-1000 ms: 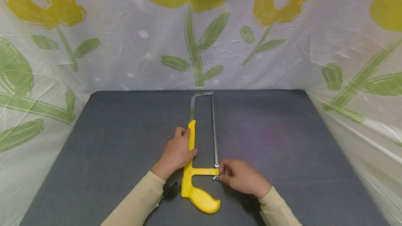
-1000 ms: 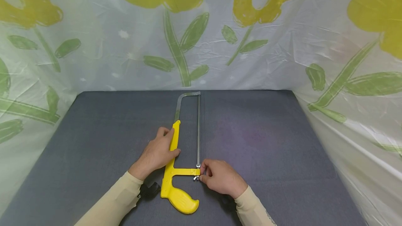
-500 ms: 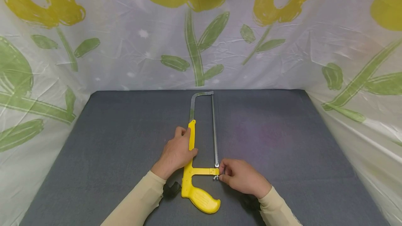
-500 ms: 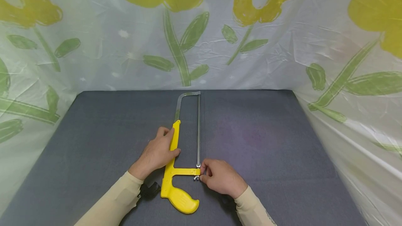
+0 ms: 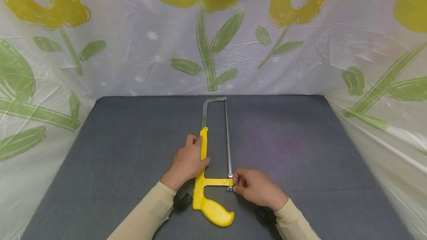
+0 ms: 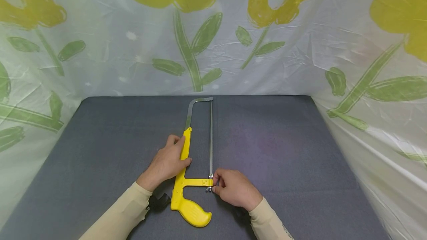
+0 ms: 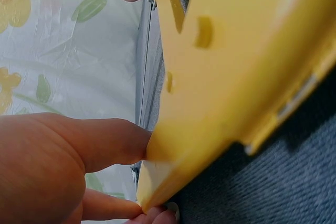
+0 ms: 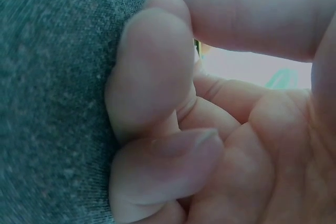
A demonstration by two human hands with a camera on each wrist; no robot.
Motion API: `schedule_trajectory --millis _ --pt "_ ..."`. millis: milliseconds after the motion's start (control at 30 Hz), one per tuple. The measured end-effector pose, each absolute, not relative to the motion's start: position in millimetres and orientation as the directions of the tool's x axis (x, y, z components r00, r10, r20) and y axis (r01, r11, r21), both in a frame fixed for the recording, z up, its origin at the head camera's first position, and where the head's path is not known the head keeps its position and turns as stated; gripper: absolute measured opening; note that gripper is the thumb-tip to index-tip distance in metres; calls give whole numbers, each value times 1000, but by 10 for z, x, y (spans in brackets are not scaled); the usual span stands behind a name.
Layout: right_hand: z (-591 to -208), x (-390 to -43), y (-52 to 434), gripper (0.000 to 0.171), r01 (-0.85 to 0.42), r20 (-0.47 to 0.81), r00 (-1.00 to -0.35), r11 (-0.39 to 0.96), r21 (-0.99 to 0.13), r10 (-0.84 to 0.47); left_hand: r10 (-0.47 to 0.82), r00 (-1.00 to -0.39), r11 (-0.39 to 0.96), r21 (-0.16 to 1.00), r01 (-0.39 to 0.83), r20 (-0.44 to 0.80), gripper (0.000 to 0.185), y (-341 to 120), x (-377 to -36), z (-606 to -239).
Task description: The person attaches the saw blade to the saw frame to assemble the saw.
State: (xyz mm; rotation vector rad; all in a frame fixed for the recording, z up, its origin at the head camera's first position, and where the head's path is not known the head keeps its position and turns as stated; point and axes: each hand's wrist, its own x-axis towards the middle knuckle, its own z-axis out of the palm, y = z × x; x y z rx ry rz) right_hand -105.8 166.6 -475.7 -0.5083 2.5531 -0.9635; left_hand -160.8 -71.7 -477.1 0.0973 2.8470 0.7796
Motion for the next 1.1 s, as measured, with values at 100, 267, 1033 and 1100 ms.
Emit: schedule_trajectory --millis 100,267,1033,1100 --pt "-4749 -1056 1662 13 -199 -208 -870 705 -681 -448 110 -980 859 512 10 -166 87 -715 -1608 -4770" --pt "-4744 -1053 1658 13 -199 -209 -871 707 -678 -445 114 -979 857 516 12 -166 87 -718 -1608 -4772" --pt "-4736 -1035 1657 15 -223 -178 -878 708 -670 -444 120 -979 862 506 21 -164 86 -720 -1620 -4790" --pt "-4736 -1032 1659 15 -222 -177 -880 710 -668 -441 119 -979 862 507 21 -163 86 -720 -1620 -4792"
